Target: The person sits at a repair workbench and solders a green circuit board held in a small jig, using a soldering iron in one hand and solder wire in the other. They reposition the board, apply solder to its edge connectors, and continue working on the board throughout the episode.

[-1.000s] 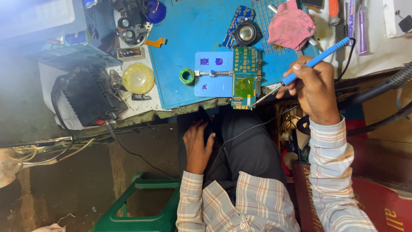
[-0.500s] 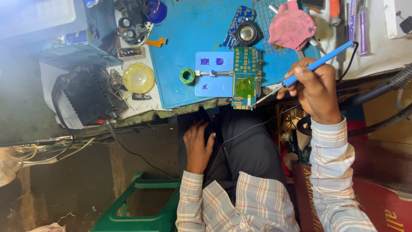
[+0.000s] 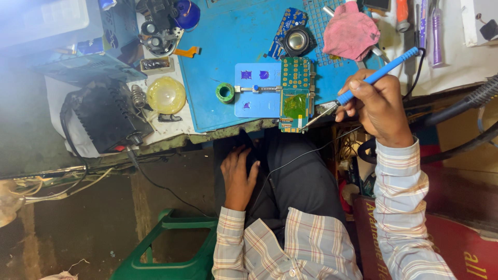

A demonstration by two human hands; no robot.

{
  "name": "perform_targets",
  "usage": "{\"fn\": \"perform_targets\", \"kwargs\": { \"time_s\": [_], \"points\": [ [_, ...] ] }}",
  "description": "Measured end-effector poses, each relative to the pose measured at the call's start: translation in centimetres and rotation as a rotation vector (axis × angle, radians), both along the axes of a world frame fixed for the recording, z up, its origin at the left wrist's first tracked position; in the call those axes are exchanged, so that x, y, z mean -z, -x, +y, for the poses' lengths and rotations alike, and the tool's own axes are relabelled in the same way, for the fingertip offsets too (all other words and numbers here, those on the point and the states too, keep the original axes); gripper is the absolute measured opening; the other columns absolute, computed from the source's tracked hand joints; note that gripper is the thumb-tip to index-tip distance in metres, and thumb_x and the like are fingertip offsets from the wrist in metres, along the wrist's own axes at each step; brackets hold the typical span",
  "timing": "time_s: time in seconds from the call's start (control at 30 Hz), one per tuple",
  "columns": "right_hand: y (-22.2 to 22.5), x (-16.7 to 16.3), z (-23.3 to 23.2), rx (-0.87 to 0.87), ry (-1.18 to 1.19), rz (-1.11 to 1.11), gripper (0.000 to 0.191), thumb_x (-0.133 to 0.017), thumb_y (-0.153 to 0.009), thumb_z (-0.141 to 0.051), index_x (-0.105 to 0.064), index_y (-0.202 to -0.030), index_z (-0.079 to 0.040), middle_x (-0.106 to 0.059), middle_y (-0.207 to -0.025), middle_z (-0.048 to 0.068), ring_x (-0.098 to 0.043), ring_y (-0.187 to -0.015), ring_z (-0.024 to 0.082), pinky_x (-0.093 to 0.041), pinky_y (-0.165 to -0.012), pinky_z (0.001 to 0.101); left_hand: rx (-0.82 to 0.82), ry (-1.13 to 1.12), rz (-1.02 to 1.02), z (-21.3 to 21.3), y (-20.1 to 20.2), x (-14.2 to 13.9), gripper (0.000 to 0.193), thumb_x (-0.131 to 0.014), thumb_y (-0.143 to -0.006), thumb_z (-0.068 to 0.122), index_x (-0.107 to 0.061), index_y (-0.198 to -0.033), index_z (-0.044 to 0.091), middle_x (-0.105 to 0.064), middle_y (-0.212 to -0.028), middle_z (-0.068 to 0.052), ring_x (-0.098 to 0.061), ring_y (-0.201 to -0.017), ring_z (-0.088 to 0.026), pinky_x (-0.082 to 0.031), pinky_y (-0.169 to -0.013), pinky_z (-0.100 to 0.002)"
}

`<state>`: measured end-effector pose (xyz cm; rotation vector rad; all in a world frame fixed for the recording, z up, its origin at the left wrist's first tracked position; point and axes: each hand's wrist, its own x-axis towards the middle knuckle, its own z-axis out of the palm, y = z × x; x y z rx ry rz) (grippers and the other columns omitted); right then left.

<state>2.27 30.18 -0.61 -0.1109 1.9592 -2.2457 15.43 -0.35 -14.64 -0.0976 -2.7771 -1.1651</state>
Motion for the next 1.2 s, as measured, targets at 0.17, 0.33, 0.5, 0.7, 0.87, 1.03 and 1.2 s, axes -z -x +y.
{"fn": "perform_targets", "kwargs": {
  "time_s": [0.17, 0.33, 0.5, 0.7, 0.87, 1.03, 1.2],
  "points": [
    [-0.28, -0.05, -0.25, 0.059, 0.072, 0.016, 0.027, -0.061, -0.108, -0.018, -0.062, -0.094, 0.005, -0.059, -0.083, 0.011, -0.056, -0.065, 0.014, -0.058, -0.060, 0.0363, 0.001, -0.008, -0.006, 0.03, -0.03, -0.04, 0.044, -0.071, -0.091, 0.022, -0.061, -0.130, 0.003, -0.059, -0.138, -0.016, -0.049, -0.134, -0.038, -0.033, -0.111, -0.050],
    [-0.17, 0.00, -0.42, 0.078, 0.118, 0.024, 0.024, -0.059, -0.106, -0.014, -0.060, -0.090, 0.004, -0.057, -0.083, 0.011, -0.054, -0.064, 0.015, -0.058, -0.059, 0.0383, 0.002, -0.001, -0.009, -0.03, -0.16, -0.11, 0.044, -0.071, -0.091, 0.021, -0.061, -0.131, 0.003, -0.058, -0.139, -0.017, -0.049, -0.135, -0.039, -0.033, -0.111, -0.050],
    [-0.07, 0.02, -0.54, 0.088, 0.127, 0.028, 0.025, -0.059, -0.106, -0.014, -0.059, -0.089, 0.004, -0.057, -0.083, 0.011, -0.053, -0.064, 0.015, -0.057, -0.058, 0.0379, -0.002, -0.008, -0.011, -0.08, -0.25, -0.14, 0.045, -0.071, -0.092, 0.021, -0.061, -0.131, 0.003, -0.058, -0.139, -0.017, -0.049, -0.135, -0.039, -0.033, -0.111, -0.050],
    [0.00, 0.00, -0.73, 0.093, 0.109, 0.016, 0.025, -0.059, -0.106, -0.013, -0.059, -0.089, 0.005, -0.055, -0.080, 0.010, -0.052, -0.063, 0.015, -0.056, -0.058, 0.0380, -0.008, -0.008, -0.007, -0.05, -0.29, -0.06, 0.044, -0.071, -0.092, 0.021, -0.061, -0.130, 0.003, -0.059, -0.138, -0.016, -0.049, -0.134, -0.038, -0.033, -0.111, -0.049],
    [0.03, -0.07, -0.82, 0.097, 0.108, 0.003, 0.025, -0.059, -0.105, -0.013, -0.060, -0.089, 0.005, -0.056, -0.080, 0.011, -0.052, -0.063, 0.015, -0.057, -0.058, 0.0382, -0.010, -0.004, -0.023, -0.09, -0.32, -0.07, 0.043, -0.070, -0.091, 0.021, -0.062, -0.130, 0.003, -0.059, -0.137, -0.016, -0.050, -0.134, -0.038, -0.032, -0.111, -0.049],
    [0.03, -0.18, -0.89, 0.096, 0.098, -0.004, 0.024, -0.059, -0.105, -0.013, -0.060, -0.090, 0.005, -0.056, -0.079, 0.011, -0.053, -0.062, 0.014, -0.057, -0.057, 0.0378, -0.007, 0.000, -0.022, -0.16, -0.29, -0.11, 0.044, -0.070, -0.092, 0.021, -0.062, -0.130, 0.002, -0.059, -0.138, -0.017, -0.049, -0.134, -0.038, -0.033, -0.111, -0.049],
    [0.17, -0.16, -0.97, 0.092, 0.091, -0.027, 0.023, -0.058, -0.104, -0.013, -0.061, -0.090, 0.005, -0.057, -0.077, 0.010, -0.054, -0.062, 0.015, -0.057, -0.057, 0.0373, -0.012, 0.004, -0.028, -0.23, -0.30, -0.06, 0.043, -0.071, -0.091, 0.022, -0.062, -0.130, 0.003, -0.059, -0.138, -0.016, -0.049, -0.134, -0.038, -0.033, -0.111, -0.049]
  ]
}}
